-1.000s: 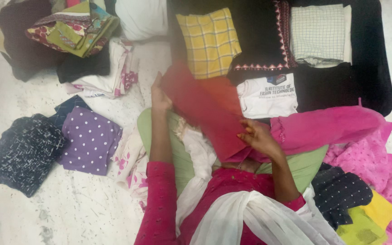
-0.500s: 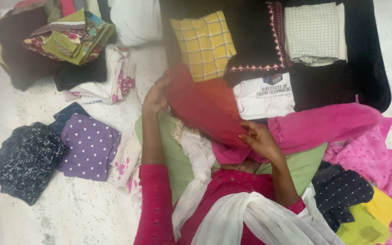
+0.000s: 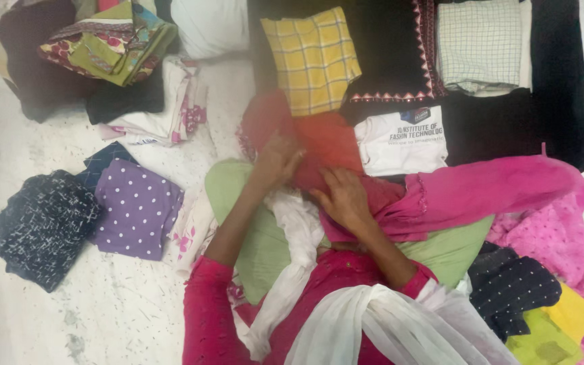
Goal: The person picks up various items of clothing from the floor, folds them by hand, and places them into an open suitcase.
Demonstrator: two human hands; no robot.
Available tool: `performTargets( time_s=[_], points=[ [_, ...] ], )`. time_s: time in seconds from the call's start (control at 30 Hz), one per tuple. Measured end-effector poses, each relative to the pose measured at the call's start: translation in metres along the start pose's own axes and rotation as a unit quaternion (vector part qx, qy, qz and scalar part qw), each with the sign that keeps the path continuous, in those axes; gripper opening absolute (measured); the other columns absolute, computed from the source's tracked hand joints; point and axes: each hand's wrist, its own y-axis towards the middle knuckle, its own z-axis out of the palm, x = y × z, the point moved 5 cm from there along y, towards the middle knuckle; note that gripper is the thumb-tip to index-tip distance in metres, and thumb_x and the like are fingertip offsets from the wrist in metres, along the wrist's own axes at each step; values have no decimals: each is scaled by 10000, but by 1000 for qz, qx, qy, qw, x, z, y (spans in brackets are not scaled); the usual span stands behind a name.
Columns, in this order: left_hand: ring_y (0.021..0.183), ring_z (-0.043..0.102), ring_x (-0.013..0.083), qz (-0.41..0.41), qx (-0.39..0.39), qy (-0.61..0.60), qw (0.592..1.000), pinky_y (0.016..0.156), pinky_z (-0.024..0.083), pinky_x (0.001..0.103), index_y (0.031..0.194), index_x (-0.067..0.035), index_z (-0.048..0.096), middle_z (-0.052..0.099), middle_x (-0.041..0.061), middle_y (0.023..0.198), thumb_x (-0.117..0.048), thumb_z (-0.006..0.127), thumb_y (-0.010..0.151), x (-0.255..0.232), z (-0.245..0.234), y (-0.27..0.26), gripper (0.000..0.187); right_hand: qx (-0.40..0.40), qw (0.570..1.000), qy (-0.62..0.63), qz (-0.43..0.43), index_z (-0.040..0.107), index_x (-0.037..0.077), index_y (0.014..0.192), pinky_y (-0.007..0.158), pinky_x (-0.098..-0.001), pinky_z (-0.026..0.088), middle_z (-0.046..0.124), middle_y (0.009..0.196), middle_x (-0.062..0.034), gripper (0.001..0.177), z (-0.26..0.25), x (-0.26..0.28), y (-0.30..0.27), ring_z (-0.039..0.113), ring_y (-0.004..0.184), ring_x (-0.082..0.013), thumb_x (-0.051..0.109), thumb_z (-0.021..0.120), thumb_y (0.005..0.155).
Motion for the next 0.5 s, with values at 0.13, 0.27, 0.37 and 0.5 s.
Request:
performTargets(
  time_s=[0.13, 0.27, 0.37, 0.5],
  points=[
    [860, 612, 341, -19, -21, 42, 999, 1108, 456, 543, 810, -53, 662, 623, 129, 799, -159, 682, 949, 24, 36, -31, 177, 112, 987, -113, 35, 672, 99, 1117, 831, -449, 512, 671, 1015, -108, 381, 55, -21, 2, 648, 967, -304, 325, 767, 825],
    [857, 604, 353, 1, -75, 45, 996, 1028, 465, 515, 801, -57, 651, 605, 133, 799, -157, 692, 908, 31, 45, -35, 152, 69, 990, -121, 29, 697, 105, 1117, 790, -462, 526, 691, 984, -108, 413, 49, -21, 7, 670, 906, -320, 336, 771, 781],
    [879, 607, 334, 1, -89, 56, 994, 1054, 474, 520, 837, -61, 660, 615, 122, 831, -157, 696, 895, 21, 41, -30, 117, 104, 992, -30, 61, 712, 74, 1142, 791, -482, 542, 720, 1017, -155, 422, 32, -17, 13, 691, 913, -378, 375, 756, 850],
    [1030, 612, 335, -45, -215, 39, 975, 1076, 438, 527, 990, -49, 669, 639, 129, 1039, -144, 658, 916, 14, 12, -28, 121, 201, 978, 43, 34, 704, 41, 1233, 854, -516, 542, 715, 1104, -232, 451, 37, -22, 62, 685, 1010, -443, 374, 724, 930]
  ],
)
